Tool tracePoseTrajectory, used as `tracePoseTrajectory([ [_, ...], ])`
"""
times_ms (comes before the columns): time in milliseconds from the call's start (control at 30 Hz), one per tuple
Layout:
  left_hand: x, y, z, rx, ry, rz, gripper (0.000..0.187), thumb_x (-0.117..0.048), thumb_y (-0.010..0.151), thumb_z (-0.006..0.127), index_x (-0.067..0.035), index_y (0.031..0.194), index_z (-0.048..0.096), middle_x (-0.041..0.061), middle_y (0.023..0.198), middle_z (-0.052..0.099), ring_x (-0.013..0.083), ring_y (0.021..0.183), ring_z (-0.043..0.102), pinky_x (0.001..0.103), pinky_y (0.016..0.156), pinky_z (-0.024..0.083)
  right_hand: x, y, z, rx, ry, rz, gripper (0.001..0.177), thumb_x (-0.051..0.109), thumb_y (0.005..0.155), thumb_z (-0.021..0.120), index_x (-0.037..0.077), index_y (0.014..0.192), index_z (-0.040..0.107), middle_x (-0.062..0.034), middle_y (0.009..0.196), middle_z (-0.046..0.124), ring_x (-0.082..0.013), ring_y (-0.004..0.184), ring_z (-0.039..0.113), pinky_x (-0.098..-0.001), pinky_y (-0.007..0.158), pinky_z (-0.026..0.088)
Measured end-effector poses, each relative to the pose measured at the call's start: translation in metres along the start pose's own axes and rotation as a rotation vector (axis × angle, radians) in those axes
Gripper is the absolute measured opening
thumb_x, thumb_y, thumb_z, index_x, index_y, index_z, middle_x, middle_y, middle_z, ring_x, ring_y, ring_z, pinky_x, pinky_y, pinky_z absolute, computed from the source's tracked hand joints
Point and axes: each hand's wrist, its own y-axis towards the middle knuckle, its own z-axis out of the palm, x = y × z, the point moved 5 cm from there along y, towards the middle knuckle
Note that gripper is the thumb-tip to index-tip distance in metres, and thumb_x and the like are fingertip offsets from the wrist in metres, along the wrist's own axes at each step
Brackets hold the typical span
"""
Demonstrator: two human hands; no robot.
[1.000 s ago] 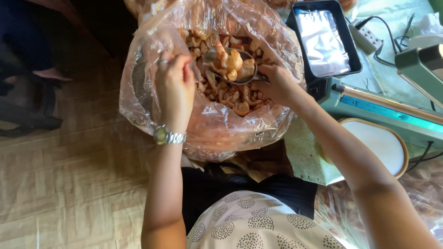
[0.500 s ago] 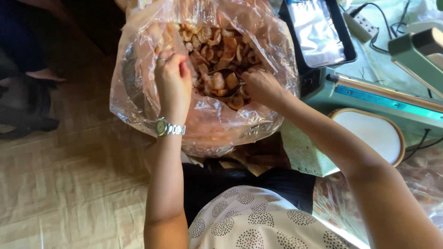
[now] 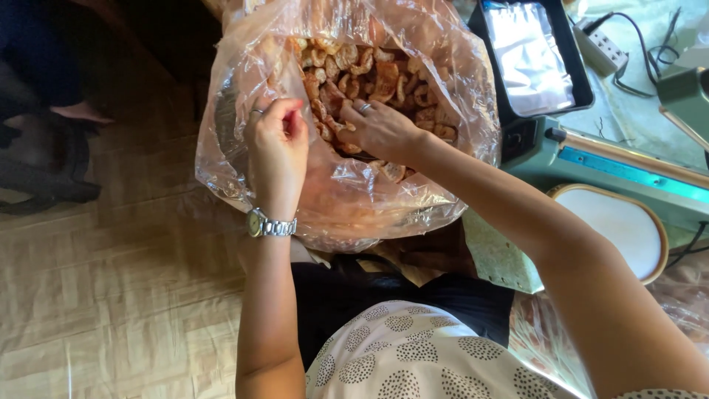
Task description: Scooping snacks from a large bulk bag into small plastic bags and sealing them using a manual heat sealer.
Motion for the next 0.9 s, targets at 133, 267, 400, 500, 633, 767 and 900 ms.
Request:
tracePoseTrajectory([
  [133, 0.007, 0.001, 0.010, -0.016, -0.017, 0.013, 0.011, 0.006, 0.081, 0.066, -0.002, 0.089, 0.068, 0.013, 0.078, 0.061, 0.0308, 0.070, 0.065, 0.034, 0.057, 0.056, 0.004, 0.016, 0.009, 0.009, -0.092, -0.117, 0.012, 0.015, 0.079, 0.068, 0.018, 0.087, 0.061, -0.0079, 0.106, 0.053, -0.0285, 0.093, 0.058, -0.0372, 0.077, 0.044],
  [267, -0.003, 0.003, 0.003, -0.053, -0.068, 0.023, 0.013, 0.005, 0.076, 0.068, -0.005, 0.085, 0.067, 0.012, 0.074, 0.060, 0.0290, 0.068, 0.064, 0.033, 0.056, 0.054, -0.004, 0.009, 0.016, -0.097, -0.004, -0.104, 0.014, 0.016, 0.076, 0.073, 0.014, 0.081, 0.060, -0.0055, 0.100, 0.052, -0.0259, 0.086, 0.058, -0.0349, 0.076, 0.045],
  [400, 0.004, 0.003, 0.015, -0.082, -0.044, 0.011, 0.015, 0.005, 0.074, 0.068, -0.005, 0.084, 0.068, 0.011, 0.072, 0.062, 0.0291, 0.067, 0.065, 0.034, 0.055, 0.054, -0.023, -0.005, -0.031, -0.086, 0.328, 0.059, 0.020, 0.025, 0.085, 0.072, 0.016, 0.082, 0.054, -0.0020, 0.091, 0.047, -0.0245, 0.083, 0.059, -0.0321, 0.072, 0.046],
  [500, 0.017, 0.001, 0.032, -0.086, -0.056, 0.005, 0.015, 0.006, 0.072, 0.068, -0.006, 0.081, 0.068, 0.010, 0.072, 0.060, 0.0280, 0.066, 0.064, 0.033, 0.056, 0.053, -0.036, -0.013, -0.092, -0.217, 0.936, 0.279, 0.019, 0.012, 0.088, 0.075, 0.005, 0.101, 0.064, -0.0123, 0.107, 0.050, -0.0299, 0.098, 0.059, -0.0324, 0.079, 0.049],
  [633, -0.004, 0.001, 0.045, -0.002, -0.048, 0.071, 0.014, 0.008, 0.074, 0.067, -0.004, 0.082, 0.067, 0.010, 0.075, 0.058, 0.0298, 0.070, 0.063, 0.034, 0.061, 0.053, -0.034, -0.024, -0.145, -0.162, 1.030, 0.174, 0.011, 0.009, 0.090, 0.067, 0.004, 0.100, 0.066, -0.0127, 0.111, 0.042, -0.0313, 0.117, 0.044, -0.0421, 0.098, 0.038],
  [767, -0.030, 0.002, 0.044, 0.084, -0.036, 0.112, 0.017, 0.012, 0.074, 0.067, 0.004, 0.089, 0.068, 0.013, 0.085, 0.063, 0.0178, 0.065, 0.060, 0.021, 0.059, 0.055, -0.044, -0.030, -0.150, 0.015, 0.866, 0.171, 0.015, 0.004, 0.084, 0.069, 0.007, 0.099, 0.067, -0.0128, 0.125, 0.041, -0.0326, 0.122, 0.042, -0.0427, 0.107, 0.044],
  [900, -0.048, 0.000, 0.041, 0.097, -0.048, 0.122, 0.016, 0.013, 0.075, 0.065, 0.004, 0.088, 0.067, 0.010, 0.085, 0.061, 0.0175, 0.067, 0.057, 0.024, 0.063, 0.053, -0.052, -0.035, -0.150, 0.088, 0.557, 0.188, 0.012, 0.003, 0.087, 0.067, 0.007, 0.097, 0.070, -0.0166, 0.132, 0.043, -0.0217, 0.091, 0.058, -0.0340, 0.082, 0.055],
])
